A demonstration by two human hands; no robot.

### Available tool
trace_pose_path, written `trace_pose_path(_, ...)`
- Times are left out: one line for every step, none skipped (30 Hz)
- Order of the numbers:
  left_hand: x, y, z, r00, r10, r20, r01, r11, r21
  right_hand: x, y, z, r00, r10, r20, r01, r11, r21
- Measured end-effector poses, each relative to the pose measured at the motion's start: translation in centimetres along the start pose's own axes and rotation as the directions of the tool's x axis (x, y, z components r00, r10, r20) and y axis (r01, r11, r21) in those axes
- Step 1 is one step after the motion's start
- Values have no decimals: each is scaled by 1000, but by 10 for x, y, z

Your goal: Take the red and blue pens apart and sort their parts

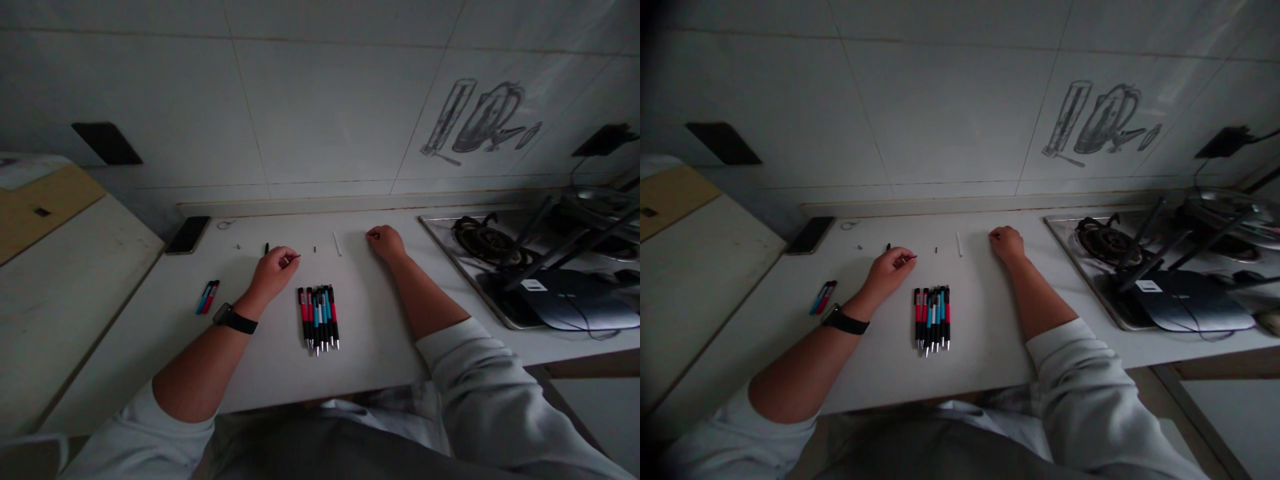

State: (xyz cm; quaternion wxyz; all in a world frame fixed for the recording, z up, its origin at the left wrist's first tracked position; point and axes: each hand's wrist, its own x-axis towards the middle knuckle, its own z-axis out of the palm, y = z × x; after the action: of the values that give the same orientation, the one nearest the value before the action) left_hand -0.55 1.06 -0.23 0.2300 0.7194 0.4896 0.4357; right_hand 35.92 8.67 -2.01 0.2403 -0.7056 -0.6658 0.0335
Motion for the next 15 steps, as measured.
trace_pose_path(0, 0, 0, 1000, 4, 1, -4, 1000, 2, 0, 0, 0, 1000, 0, 4, 0, 1000, -14)
trace_pose_path(0, 0, 0, 1000, 7, 3, -7, 1000, 4, 0, 0, 0, 1000, -2, 7, 2, 1000, -22)
trace_pose_path(0, 1, 0, 1000, 9, 7, -9, 1000, 5, 0, 0, 0, 1000, -4, 6, 4, 1000, -28)
trace_pose_path(0, 1, 0, 1000, 9, 10, -9, 1000, 7, 0, 0, 0, 1000, -6, 5, 6, 1000, -30)
trace_pose_path(0, 1, 1, 1000, 8, 14, -8, 1000, 9, 0, 0, 0, 1000, -7, 2, 7, 999, -31)
trace_pose_path(0, 1, 1, 1000, 5, 17, -6, 1000, 10, 0, 0, 1, 1000, -7, 0, 7, 999, -32)
trace_pose_path(0, 2, 1, 1000, 3, 21, -3, 1000, 10, 0, -1, 1, 1000, -8, -1, 8, 999, -33)
trace_pose_path(0, 2, 1, 1000, 2, 25, -2, 1000, 9, 0, -1, 1, 1000, -10, -1, 10, 999, -34)
trace_pose_path(0, 2, 2, 1000, 1, 29, -1, 1000, 8, 0, -2, 1, 1000, -11, 1, 11, 999, -34)
trace_pose_path(0, 2, 2, 999, 1, 34, -1, 1000, 6, 0, -2, 1, 1000, -13, 3, 13, 999, -34)
trace_pose_path(0, 2, 2, 999, 1, 40, -1, 1000, 4, 0, -2, 1, 1000, -12, 5, 12, 999, -34)
trace_pose_path(0, 1, 2, 999, 2, 45, -2, 1000, 4, 0, -2, 1, 1000, -10, 7, 10, 999, -32)
trace_pose_path(-1, 1, 3, 999, 4, 48, -4, 1000, 4, 0, -2, 1, 1000, -8, 10, 8, 1000, -29)
trace_pose_path(-1, 0, 3, 999, 7, 51, -8, 1000, 5, 0, -2, 1, 1000, -5, 14, 5, 1000, -23)
trace_pose_path(-1, -1, 2, 999, 12, 53, -12, 1000, 8, 0, -1, 1, 1000, -1, 19, 1, 1000, -13)
